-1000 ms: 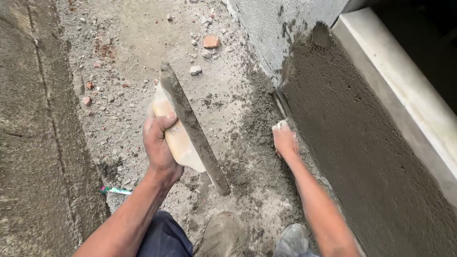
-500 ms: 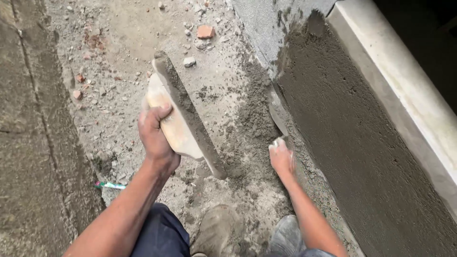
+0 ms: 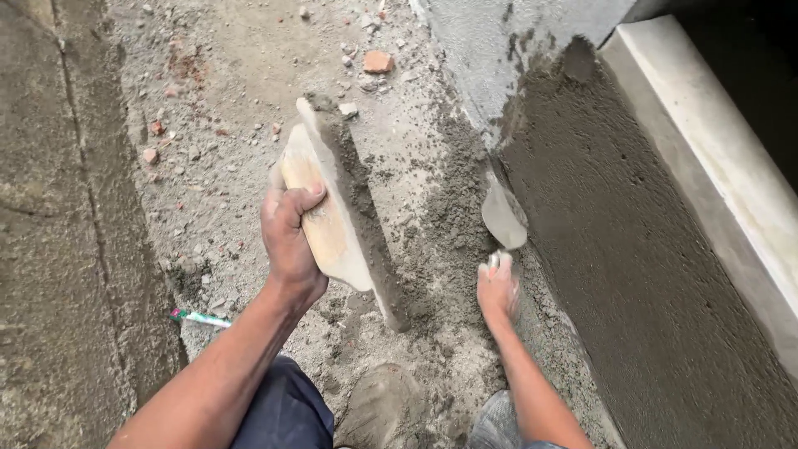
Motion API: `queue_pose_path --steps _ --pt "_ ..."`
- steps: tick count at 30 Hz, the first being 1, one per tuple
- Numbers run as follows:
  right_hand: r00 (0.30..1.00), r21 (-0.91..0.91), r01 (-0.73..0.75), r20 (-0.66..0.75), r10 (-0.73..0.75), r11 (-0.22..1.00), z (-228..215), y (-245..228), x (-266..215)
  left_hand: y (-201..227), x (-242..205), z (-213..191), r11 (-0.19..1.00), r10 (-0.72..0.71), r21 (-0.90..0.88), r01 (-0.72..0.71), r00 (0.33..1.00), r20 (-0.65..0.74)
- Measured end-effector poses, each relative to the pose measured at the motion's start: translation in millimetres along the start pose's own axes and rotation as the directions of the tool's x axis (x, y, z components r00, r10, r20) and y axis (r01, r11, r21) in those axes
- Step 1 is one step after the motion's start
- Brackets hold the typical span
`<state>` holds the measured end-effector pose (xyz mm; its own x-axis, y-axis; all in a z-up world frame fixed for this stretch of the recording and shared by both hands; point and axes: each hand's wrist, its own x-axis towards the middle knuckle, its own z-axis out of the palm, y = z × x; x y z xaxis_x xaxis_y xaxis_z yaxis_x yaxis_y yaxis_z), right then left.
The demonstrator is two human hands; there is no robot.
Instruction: The person kneels beside a window opening and applies cement mortar to the wall and sill edges using a trowel, then smooths the surface with a float. They scoop mortar from a basin, press it into the wall around the sill, and level the plaster along the sill edge.
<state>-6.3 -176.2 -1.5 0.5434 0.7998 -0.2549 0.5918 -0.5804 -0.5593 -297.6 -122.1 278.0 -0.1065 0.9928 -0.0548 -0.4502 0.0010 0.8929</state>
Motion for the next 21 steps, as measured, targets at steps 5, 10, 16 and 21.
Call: queue_pose_path --steps 5,10,16,21 --pt "0.990 0.203 0.005 0.137 -0.034 0.979 -7.4 -37.2 48.1 -5.2 1.4 -0.9 0.998 -0.008 0.064 0.008 1.000 -0.002" --pt "0.990 0.516 -0.008 0.125 -0.066 0.856 -23.7 -44.7 56.2 -1.6 -1.6 6.2 0.994 -0.062 0.084 0.065 0.997 -0.036" --pt "0.996 0.515 -0.007 0.076 -0.037 0.857 -41.6 -53.2 15.0 9.9 -5.6 7.3 0.996 -0.065 -0.059 0.067 0.997 0.029" --pt "0.992 0.486 0.012 0.103 -0.070 0.874 -19.7 -26.0 20.5 6.4 -3.1 -1.1 0.996 -0.069 -0.060 0.070 0.997 0.022"
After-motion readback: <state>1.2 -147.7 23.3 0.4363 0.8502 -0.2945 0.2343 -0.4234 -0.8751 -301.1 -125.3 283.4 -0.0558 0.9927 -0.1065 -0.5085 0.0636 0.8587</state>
